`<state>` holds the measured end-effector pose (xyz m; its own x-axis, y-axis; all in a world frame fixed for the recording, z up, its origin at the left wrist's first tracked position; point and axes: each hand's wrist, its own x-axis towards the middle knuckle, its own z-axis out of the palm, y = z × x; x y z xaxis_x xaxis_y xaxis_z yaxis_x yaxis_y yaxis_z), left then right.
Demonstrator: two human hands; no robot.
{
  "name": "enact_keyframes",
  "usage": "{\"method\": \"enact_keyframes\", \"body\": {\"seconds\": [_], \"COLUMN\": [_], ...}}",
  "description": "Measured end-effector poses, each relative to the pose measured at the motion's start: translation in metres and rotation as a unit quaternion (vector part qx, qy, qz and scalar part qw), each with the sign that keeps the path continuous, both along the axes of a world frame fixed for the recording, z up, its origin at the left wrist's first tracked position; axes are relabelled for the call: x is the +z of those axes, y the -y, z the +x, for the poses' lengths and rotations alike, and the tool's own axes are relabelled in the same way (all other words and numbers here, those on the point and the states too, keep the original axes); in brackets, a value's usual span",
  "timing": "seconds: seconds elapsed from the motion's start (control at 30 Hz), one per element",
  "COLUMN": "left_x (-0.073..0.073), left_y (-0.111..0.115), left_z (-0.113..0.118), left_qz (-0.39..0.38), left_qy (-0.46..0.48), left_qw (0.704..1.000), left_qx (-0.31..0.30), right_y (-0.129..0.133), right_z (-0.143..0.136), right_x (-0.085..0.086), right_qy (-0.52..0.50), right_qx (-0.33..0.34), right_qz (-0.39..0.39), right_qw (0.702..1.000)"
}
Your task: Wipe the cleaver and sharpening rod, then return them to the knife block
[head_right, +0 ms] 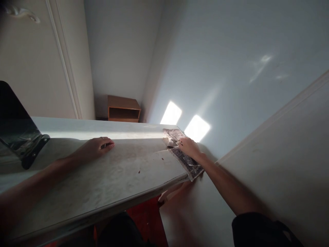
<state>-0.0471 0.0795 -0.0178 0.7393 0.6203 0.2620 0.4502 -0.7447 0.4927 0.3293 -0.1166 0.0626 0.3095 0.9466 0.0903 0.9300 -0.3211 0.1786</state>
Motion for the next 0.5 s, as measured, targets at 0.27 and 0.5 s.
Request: {"method": "enact_keyframes", "body": {"seconds": [0.27,0.5], "left_x": [-0.003,-0.003], "left_y": [-0.003,-0.001], "left_z": [0.0,0.001], "left_qz": [-0.008,0.003], "left_qy": [0.001,0.001], "left_qw": [1.0,1.0], "left_qx": [-0.003,0.005], "right_y": [0.025,0.055], "right_z": [0.004,0.002], "right_x": [0.057,0.032], "right_qy": [-0.027,-0.137], "right_qx": [0.078,0.078], "right_qz": [0.055,-0.2], "right_qw": [0.995,0.967]}}
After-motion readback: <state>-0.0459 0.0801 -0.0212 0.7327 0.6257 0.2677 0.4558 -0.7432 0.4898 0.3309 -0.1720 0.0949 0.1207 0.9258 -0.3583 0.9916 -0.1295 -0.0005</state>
